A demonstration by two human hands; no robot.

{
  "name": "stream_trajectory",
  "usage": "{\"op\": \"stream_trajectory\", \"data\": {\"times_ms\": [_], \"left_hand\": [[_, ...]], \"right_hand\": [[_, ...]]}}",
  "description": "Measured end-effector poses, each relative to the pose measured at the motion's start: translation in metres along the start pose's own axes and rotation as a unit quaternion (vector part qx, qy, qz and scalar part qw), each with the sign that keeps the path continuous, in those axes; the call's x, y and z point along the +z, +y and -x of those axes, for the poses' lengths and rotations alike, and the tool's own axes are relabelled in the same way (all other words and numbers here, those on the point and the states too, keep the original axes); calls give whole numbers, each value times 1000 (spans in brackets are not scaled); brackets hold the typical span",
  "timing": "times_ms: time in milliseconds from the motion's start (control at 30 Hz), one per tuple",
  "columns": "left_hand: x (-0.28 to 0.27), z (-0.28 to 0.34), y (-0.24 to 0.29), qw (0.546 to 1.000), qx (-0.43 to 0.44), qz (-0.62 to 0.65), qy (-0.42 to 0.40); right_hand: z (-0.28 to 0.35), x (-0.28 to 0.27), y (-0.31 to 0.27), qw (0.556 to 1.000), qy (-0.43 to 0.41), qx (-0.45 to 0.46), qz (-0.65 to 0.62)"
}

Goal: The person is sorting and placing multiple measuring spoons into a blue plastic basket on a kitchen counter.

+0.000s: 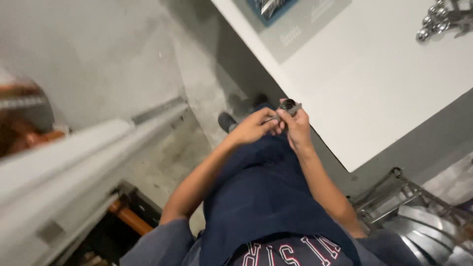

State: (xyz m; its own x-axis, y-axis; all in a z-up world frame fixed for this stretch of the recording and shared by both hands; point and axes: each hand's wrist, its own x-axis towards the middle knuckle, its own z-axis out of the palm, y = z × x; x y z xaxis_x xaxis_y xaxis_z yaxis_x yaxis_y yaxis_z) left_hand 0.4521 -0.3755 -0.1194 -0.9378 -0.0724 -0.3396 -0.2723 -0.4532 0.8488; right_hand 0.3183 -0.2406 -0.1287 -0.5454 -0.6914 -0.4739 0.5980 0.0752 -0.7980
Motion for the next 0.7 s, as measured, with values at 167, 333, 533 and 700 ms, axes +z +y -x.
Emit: {"op": "stream_trajectory", "data": {"times_ms": [167,333,533,700], "left_hand": [[-38,-27,83,945,81,-267,169],[-87,-102,103,860,205,-433,175],[-110,-215,149,824,208,-493,187],[-120,-285,161,721,130,-642,226]], "right_hand": [[-66,39,-39,991,101,-65,54],[-155,57,-102,981,152,-57,110],[-256,42,-172,958,174,-116,194],[-318,14,-159,929,244,-119,252]]}}
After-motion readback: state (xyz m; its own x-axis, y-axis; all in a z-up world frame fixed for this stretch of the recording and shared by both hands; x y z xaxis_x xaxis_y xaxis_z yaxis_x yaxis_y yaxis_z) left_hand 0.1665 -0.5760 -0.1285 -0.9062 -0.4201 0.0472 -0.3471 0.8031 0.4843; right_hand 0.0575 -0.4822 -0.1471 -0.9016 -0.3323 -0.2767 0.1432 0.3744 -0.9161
